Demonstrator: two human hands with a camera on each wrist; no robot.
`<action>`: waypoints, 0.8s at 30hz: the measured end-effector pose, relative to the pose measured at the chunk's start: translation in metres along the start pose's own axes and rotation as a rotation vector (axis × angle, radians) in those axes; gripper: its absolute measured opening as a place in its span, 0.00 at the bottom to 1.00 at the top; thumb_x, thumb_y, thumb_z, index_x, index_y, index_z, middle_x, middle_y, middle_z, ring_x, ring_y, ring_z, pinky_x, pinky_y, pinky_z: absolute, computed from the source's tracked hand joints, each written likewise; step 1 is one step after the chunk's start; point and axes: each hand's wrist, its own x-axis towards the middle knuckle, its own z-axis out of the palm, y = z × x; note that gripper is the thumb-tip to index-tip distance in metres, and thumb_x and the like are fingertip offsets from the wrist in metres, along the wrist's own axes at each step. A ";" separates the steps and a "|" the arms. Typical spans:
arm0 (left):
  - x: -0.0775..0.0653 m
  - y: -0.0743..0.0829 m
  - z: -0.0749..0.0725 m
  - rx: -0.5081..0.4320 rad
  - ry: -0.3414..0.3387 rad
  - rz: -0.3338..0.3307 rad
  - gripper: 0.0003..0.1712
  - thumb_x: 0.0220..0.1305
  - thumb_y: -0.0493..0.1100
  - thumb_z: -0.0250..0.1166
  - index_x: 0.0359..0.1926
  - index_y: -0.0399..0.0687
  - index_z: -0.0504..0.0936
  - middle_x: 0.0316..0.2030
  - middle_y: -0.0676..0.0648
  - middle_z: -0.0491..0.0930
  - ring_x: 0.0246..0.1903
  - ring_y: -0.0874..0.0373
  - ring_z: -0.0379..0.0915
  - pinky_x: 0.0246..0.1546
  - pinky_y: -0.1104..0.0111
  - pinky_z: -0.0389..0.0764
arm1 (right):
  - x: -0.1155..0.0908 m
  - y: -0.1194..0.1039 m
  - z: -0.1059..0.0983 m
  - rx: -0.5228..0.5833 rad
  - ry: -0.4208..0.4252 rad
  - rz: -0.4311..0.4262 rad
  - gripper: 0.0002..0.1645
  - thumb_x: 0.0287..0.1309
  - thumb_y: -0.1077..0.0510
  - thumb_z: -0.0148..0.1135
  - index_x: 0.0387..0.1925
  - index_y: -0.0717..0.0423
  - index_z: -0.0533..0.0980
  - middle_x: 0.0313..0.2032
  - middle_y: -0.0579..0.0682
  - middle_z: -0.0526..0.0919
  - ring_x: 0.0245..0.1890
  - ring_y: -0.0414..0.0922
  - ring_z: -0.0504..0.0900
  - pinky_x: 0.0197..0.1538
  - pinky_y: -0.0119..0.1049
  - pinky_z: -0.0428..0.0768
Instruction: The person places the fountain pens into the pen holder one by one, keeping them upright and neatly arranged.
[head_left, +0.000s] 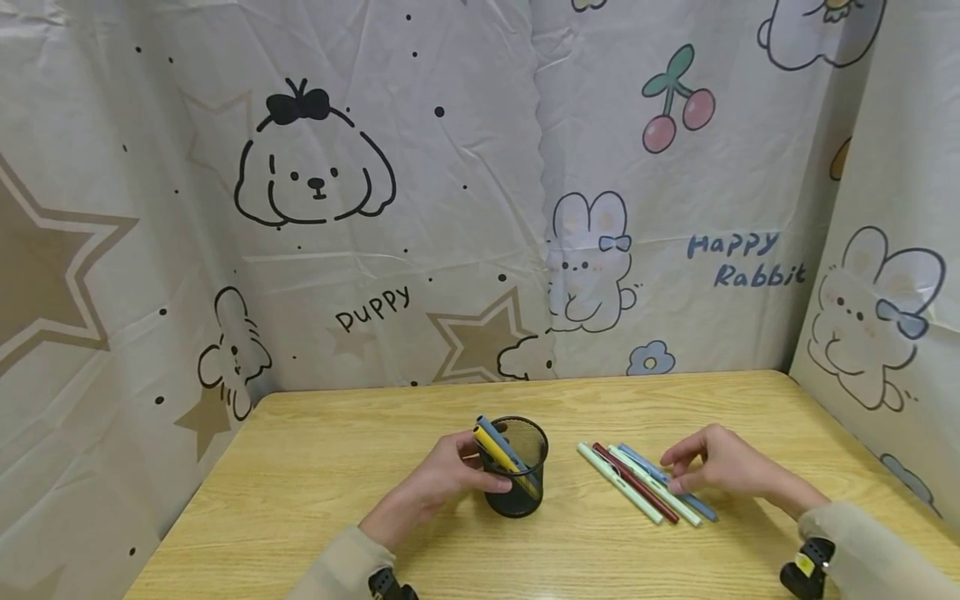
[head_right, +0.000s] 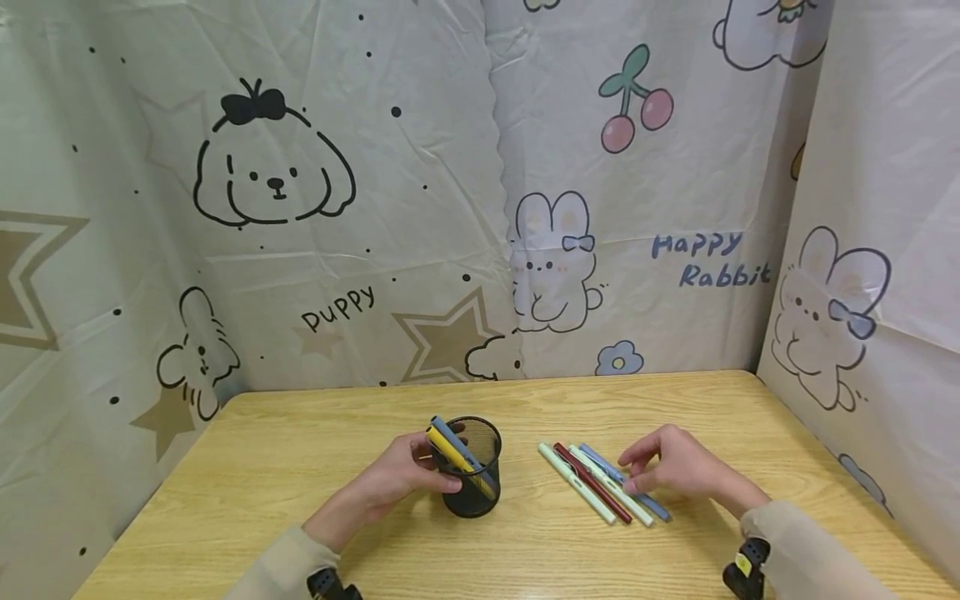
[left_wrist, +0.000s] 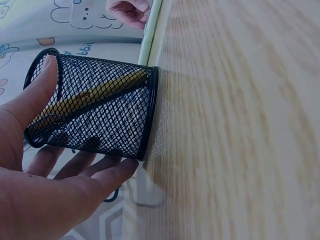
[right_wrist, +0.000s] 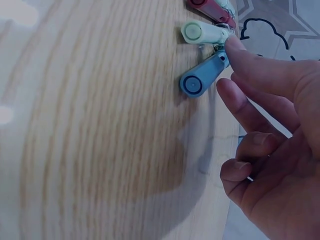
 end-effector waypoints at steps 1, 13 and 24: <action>0.000 0.000 0.000 0.000 0.001 -0.001 0.39 0.53 0.29 0.81 0.67 0.41 0.80 0.53 0.46 0.85 0.61 0.45 0.78 0.65 0.54 0.76 | 0.000 0.000 0.000 0.002 -0.005 -0.001 0.21 0.52 0.62 0.82 0.46 0.68 0.87 0.32 0.48 0.87 0.35 0.42 0.81 0.39 0.31 0.78; -0.001 0.000 0.000 -0.001 -0.001 0.002 0.35 0.53 0.29 0.81 0.63 0.36 0.81 0.52 0.46 0.85 0.59 0.46 0.79 0.64 0.55 0.78 | 0.004 0.003 0.001 0.006 -0.037 -0.048 0.19 0.54 0.62 0.81 0.46 0.68 0.87 0.28 0.46 0.85 0.31 0.37 0.78 0.35 0.30 0.74; -0.001 0.000 -0.001 -0.006 -0.002 0.010 0.38 0.52 0.28 0.81 0.66 0.39 0.81 0.52 0.45 0.84 0.60 0.46 0.77 0.64 0.55 0.78 | 0.003 0.004 0.000 0.037 -0.041 -0.037 0.18 0.56 0.64 0.78 0.46 0.72 0.86 0.28 0.48 0.85 0.30 0.37 0.78 0.34 0.30 0.77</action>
